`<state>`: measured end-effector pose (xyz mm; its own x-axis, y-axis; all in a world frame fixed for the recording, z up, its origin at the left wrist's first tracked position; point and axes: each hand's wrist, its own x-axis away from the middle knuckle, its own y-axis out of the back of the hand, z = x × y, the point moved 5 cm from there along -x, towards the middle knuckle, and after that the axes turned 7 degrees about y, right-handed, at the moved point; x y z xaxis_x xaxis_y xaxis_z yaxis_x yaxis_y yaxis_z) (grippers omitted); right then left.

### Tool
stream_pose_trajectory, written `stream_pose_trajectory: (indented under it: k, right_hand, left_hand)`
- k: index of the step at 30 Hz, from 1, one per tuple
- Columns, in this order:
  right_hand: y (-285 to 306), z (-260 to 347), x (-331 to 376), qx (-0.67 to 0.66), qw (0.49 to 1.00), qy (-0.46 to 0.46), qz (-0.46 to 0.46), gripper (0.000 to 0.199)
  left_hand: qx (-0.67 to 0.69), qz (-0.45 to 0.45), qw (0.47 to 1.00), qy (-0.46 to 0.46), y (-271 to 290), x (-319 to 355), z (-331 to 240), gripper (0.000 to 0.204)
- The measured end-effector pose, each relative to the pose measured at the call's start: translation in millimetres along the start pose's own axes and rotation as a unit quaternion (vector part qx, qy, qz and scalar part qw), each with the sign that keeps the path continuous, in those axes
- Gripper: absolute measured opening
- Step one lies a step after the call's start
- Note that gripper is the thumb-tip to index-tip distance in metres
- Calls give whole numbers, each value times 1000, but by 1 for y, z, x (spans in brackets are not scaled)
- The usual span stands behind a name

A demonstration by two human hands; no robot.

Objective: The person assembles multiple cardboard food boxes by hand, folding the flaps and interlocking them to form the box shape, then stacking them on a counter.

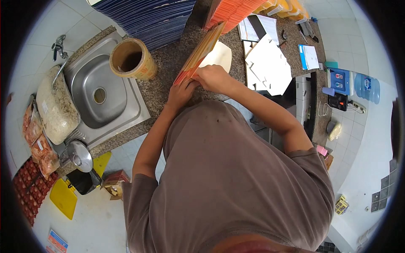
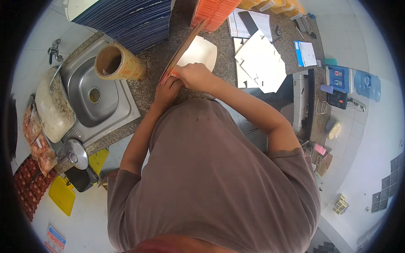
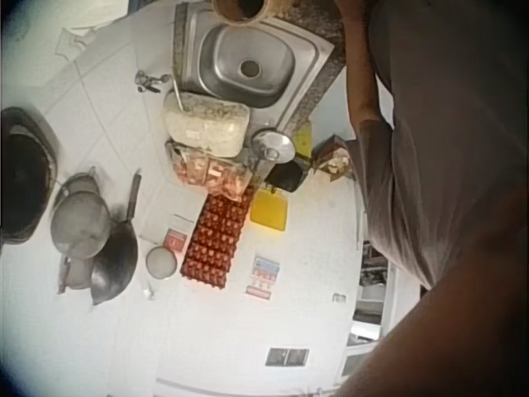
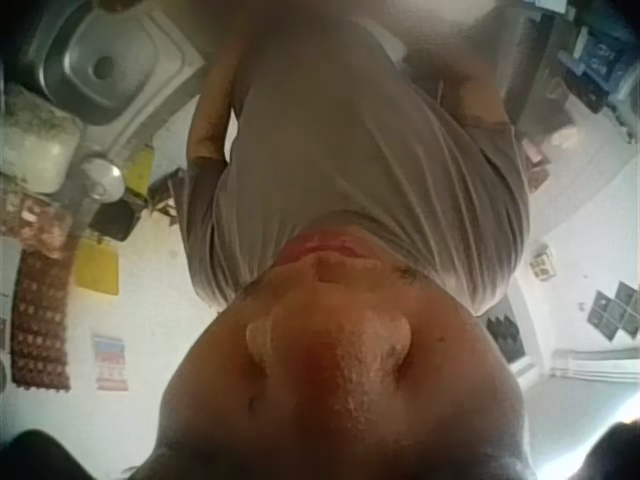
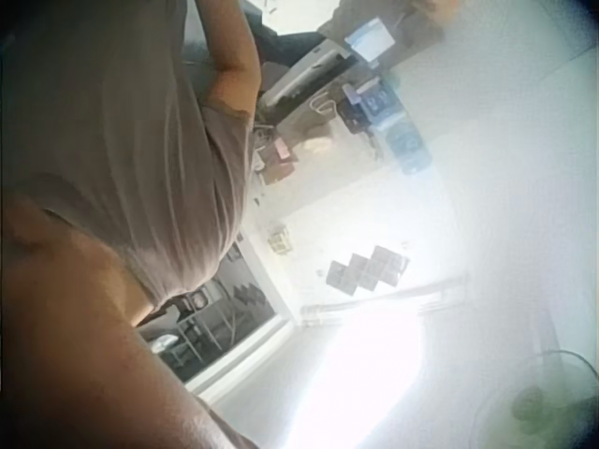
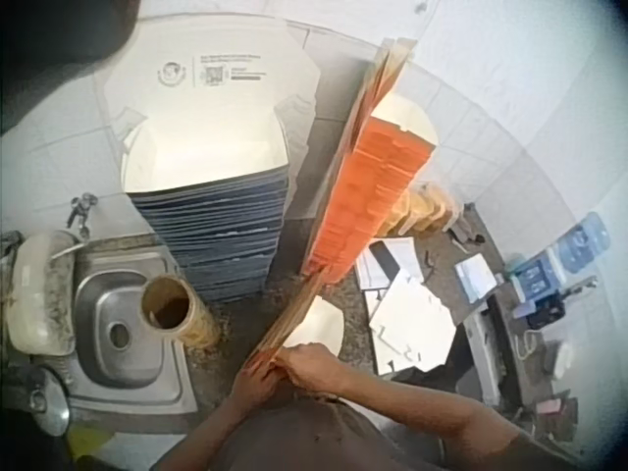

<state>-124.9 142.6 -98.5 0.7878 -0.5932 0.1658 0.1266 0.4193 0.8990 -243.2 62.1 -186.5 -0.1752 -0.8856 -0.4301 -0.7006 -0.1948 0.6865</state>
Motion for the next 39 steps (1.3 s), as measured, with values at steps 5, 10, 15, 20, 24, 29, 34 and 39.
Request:
stream_pose_trajectory:
  k: [5,10,15,20,24,29,34,39]
  right_hand:
    - [9,1,-18,50,998,23,11,40]
    - [5,2,-14,61,997,19,49,31]
    - [-13,-9,-34,35,999,26,20,24]
    - [-26,-9,-28,-75,995,-27,-62,36]
    - [-23,11,-15,-177,982,-54,-38,62]
    - [-14,-26,14,-153,967,-81,-186,56]
    - [6,-169,114,4,874,-290,-389,48]
    - [-44,-261,155,181,879,-389,-209,29]
  left_hand:
    - [-33,-46,998,-34,4,-8,-8,25]
    - [-52,-13,997,-59,16,-14,-2,27]
    - [-8,3,1000,-29,3,-17,-9,28]
    - [-23,-22,997,-71,-2,-16,3,32]
    - [47,4,999,4,-15,-7,13,35]
    - [-12,11,999,-41,-1,-12,-3,30]
    - [29,-23,999,-33,31,-2,-32,29]
    - [16,31,998,-49,36,14,-57,34]
